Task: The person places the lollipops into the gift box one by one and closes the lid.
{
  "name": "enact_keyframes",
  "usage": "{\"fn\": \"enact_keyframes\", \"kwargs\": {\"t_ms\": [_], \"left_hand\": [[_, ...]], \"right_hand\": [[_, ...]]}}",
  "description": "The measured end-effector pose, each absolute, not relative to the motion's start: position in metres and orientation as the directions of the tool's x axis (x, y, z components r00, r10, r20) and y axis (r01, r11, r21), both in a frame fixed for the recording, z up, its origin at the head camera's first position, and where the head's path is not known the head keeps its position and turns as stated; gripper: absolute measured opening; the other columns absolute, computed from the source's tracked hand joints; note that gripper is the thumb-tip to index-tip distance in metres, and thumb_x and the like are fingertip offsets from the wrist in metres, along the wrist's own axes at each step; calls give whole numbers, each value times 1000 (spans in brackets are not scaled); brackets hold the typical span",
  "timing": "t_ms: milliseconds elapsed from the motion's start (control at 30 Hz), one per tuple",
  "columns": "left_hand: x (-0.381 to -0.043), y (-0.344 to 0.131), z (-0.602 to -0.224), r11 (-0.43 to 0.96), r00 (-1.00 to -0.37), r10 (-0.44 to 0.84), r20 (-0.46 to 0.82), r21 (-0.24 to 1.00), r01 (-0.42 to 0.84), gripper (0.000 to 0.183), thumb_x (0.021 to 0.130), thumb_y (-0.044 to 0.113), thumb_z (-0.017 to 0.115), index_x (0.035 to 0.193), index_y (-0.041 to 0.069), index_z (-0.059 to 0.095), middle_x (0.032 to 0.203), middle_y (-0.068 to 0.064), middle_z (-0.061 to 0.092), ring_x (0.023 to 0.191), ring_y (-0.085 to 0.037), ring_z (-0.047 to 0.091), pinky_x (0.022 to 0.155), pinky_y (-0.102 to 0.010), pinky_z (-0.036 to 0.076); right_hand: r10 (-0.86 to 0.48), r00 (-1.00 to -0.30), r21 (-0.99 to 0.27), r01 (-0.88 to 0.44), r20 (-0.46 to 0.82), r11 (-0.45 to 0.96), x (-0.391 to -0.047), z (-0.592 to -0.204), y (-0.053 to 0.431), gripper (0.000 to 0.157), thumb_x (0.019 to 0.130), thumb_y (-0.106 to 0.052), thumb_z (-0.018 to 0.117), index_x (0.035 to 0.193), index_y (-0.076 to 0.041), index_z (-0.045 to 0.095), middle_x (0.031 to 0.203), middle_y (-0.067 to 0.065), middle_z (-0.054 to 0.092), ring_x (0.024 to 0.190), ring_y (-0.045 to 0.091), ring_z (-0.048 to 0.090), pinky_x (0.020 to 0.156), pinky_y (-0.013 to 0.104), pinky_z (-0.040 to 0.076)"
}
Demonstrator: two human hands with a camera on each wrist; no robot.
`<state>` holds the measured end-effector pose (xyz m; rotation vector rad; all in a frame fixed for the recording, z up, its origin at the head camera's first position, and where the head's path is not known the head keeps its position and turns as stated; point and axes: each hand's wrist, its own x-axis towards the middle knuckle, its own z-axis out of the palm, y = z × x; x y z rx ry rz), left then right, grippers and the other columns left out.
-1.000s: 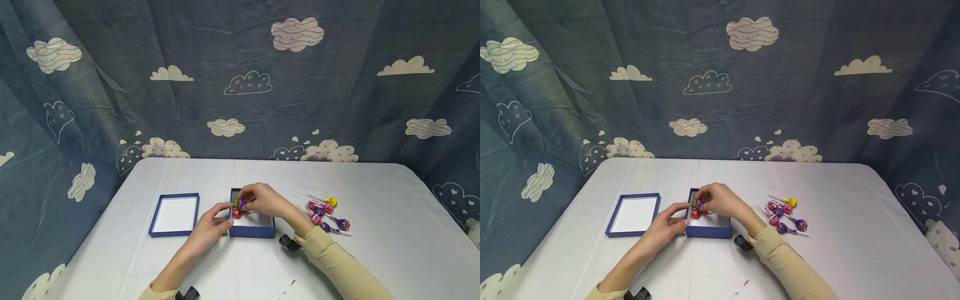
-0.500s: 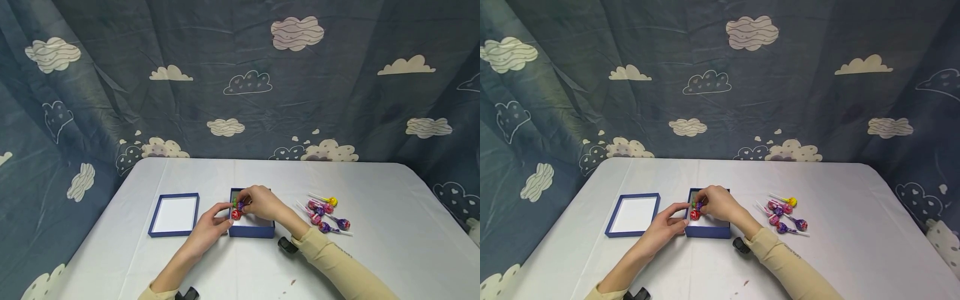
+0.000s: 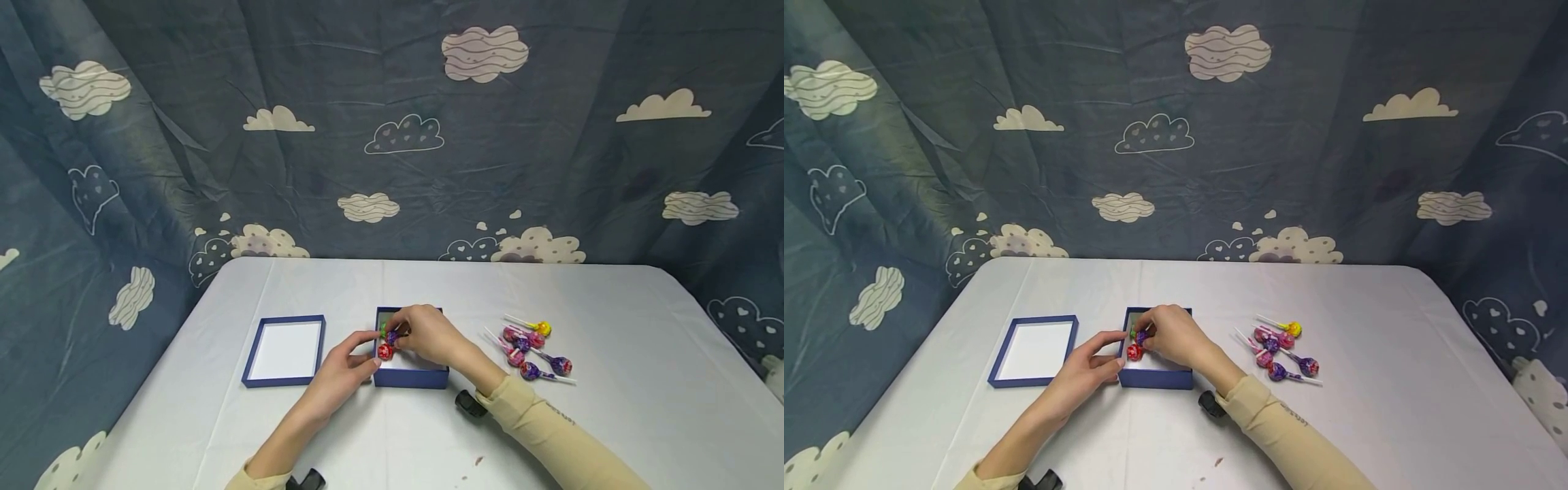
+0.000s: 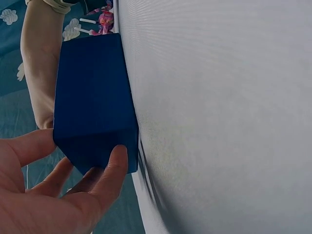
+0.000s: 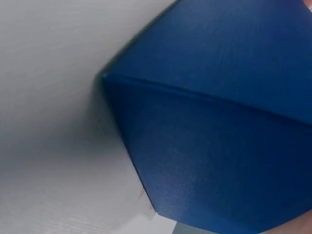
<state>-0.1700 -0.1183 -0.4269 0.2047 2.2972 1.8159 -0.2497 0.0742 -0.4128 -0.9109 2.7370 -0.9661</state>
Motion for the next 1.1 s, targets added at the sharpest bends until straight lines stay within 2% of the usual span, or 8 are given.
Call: {"fn": "enact_keyframes", "kwargs": {"t_ms": [300, 600, 867, 1100], "left_hand": [[-169, -118, -427, 244, -973, 222, -71, 970, -15, 43, 95, 14, 62, 137, 13, 55, 135, -16, 55, 114, -29, 60, 87, -44, 51], [-170, -117, -427, 232, -972, 223, -72, 972, -19, 44, 95, 14, 62, 138, 13, 54, 135, -17, 55, 112, -26, 60, 87, -46, 50], [-170, -118, -425, 229, -970, 237, -46, 973, 10, 44, 95, 13, 62, 138, 10, 53, 133, -19, 55, 110, -26, 62, 86, -46, 51], [-171, -118, -426, 240, -970, 233, -65, 971, -7, 42, 95, 14, 62, 137, 15, 55, 143, -15, 47, 112, -26, 61, 85, -43, 51]], "right_hand": [[-562, -817, -598, -515, 126, 614, -248, -414, 76, 19, 81, -1, 76, 97, -12, 75, 88, -3, 72, 81, 8, 64, 76, 34, 50], [-567, -811, -619, -521, 144, 588, -248, -414, 77, 17, 82, -1, 75, 96, -11, 75, 88, -2, 71, 81, 8, 63, 76, 35, 51], [-577, -803, -717, -491, 152, 494, -249, -414, 82, 16, 86, -1, 73, 101, -8, 74, 93, 2, 72, 86, 11, 66, 78, 33, 53], [-605, -775, -763, -499, 182, 410, -245, -410, 88, 21, 87, -1, 71, 106, -7, 73, 100, 3, 71, 92, 15, 66, 84, 36, 53]]}}
